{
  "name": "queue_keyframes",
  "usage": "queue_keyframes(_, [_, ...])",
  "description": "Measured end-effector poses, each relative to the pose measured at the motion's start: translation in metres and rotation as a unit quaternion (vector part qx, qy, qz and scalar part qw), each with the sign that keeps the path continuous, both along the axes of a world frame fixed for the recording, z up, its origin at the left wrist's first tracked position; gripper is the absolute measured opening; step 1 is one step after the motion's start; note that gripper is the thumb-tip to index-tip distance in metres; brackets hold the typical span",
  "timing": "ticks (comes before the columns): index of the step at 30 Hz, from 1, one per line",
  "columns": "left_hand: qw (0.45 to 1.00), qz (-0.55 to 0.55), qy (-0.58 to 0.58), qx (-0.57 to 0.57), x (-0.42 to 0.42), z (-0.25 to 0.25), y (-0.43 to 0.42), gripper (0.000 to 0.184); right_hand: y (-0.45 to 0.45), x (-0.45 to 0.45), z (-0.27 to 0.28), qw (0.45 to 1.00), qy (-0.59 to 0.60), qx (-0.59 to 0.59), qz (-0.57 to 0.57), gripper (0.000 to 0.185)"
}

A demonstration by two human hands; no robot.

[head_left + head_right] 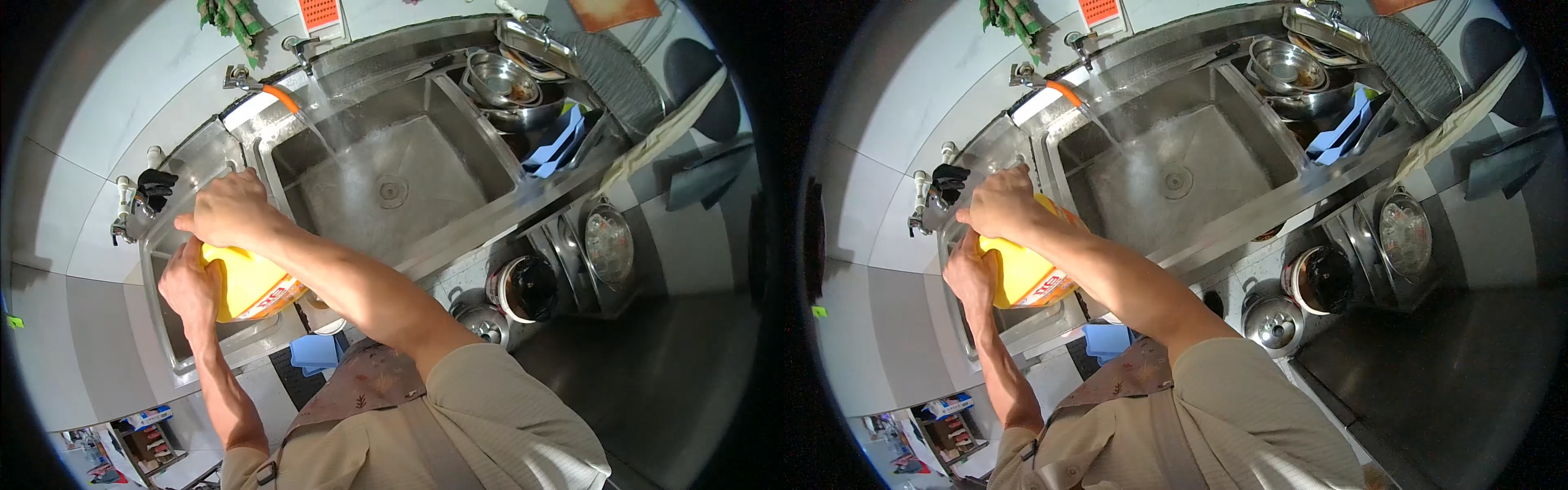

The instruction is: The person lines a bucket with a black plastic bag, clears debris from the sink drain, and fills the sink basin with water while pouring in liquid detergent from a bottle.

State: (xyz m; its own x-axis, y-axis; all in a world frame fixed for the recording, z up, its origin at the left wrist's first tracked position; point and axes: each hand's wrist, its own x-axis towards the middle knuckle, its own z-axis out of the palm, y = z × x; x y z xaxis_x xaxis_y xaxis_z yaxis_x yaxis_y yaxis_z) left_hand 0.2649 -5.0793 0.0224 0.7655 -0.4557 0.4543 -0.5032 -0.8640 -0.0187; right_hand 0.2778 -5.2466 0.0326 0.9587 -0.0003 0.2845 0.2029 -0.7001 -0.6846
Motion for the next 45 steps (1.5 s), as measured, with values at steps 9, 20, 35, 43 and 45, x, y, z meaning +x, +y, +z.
queue_keyframes(9, [1.0, -0.001, -0.012, -0.011, -0.001, 0.002, -0.002, 0.026, -0.001, -0.003, 0.019, 0.999, -0.018, -0.017, -0.022, 0.056])
queue_keyframes(20, [0.999, -0.019, -0.03, 0.003, 0.002, -0.001, 0.002, 0.027, 0.002, 0.001, 0.013, 0.999, 0.002, -0.047, 0.005, 0.058])
queue_keyframes(35, [0.999, -0.014, -0.026, 0.023, 0.004, 0.001, 0.001, 0.021, -0.005, 0.0, 0.009, 0.999, -0.025, -0.044, -0.01, 0.055])
queue_keyframes(43, [0.999, -0.029, 0.001, 0.021, 0.005, -0.002, 0.008, 0.03, -0.008, 0.006, 0.002, 0.998, -0.02, -0.061, 0.012, 0.056])
queue_keyframes(45, [0.999, -0.03, 0.0, 0.013, 0.007, 0.0, 0.003, 0.031, -0.01, 0.006, -0.001, 0.998, -0.009, -0.061, 0.017, 0.057])
